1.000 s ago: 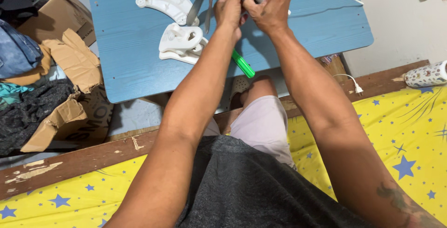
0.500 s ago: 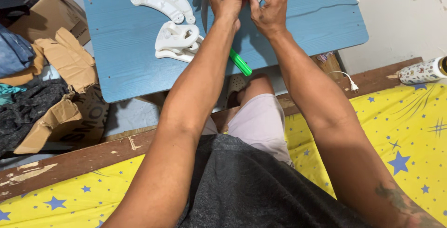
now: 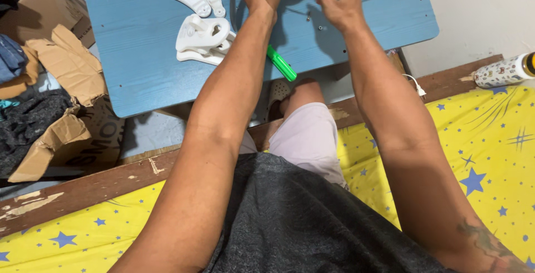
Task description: The person assembles white plastic fan components on a blue table using a green-handled screwdriver. They attach curved plastic pieces to a central hub, insert screws, and tighten them, then connect a power cord to the assembly.
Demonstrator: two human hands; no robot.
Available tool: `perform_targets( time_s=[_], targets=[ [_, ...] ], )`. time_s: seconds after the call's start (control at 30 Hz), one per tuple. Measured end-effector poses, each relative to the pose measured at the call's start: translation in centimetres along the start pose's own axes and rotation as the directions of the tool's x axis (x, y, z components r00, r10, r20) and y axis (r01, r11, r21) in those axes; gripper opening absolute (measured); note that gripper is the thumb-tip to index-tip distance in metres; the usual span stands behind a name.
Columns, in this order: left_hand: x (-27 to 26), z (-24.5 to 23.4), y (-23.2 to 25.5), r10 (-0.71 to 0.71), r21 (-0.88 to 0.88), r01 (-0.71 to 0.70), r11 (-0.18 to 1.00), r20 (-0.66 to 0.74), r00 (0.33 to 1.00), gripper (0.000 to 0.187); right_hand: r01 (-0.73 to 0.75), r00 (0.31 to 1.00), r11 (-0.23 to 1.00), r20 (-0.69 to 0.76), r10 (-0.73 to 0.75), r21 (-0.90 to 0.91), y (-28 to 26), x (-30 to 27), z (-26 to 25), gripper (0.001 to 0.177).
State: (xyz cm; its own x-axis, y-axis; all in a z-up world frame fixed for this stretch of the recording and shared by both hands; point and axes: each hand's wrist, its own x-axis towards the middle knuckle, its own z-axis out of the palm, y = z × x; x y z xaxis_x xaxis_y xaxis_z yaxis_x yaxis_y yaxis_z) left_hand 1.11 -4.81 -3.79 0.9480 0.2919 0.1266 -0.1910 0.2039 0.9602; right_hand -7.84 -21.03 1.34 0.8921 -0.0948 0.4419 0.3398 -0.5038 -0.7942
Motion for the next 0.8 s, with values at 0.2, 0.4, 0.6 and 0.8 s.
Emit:
perform_targets(
  time_s=[0.2, 0.4, 0.6, 0.8],
  targets=[
    [1.1, 0.6, -0.8, -0.099, -0.149, 0.101, 0.984, 0.026, 0.995, 0.013, 0.051, 0.999, 0.998, -0.003, -0.051, -0.049, 2.9, -2.0, -2.4, 0.008],
    [1.6, 0.0, -2.1, -0.149, -0.217, 0.156, 0.964, 0.047, 0.988, 0.012, -0.143, 0.975, 0.939, 0.118, 0.188, -0.313, 4.6, -2.8, -1.6, 0.015],
    [1.9, -0.9, -3.8, -0.209, -0.289, 0.217, 0.932, 0.059, 0.976, 0.011, -0.171, 0.888, 0.843, 0.291, 0.356, -0.510, 5.6, -3.2, -3.2, 0.016],
    [2.5, -1.3, -4.1, -0.246, -0.392, 0.274, 0.878, 0.120, 0.962, 0.011, -0.013, 0.917, 0.819, 0.319, 0.238, -0.573, 5.0, -3.7, -1.7, 0.006]
  ],
)
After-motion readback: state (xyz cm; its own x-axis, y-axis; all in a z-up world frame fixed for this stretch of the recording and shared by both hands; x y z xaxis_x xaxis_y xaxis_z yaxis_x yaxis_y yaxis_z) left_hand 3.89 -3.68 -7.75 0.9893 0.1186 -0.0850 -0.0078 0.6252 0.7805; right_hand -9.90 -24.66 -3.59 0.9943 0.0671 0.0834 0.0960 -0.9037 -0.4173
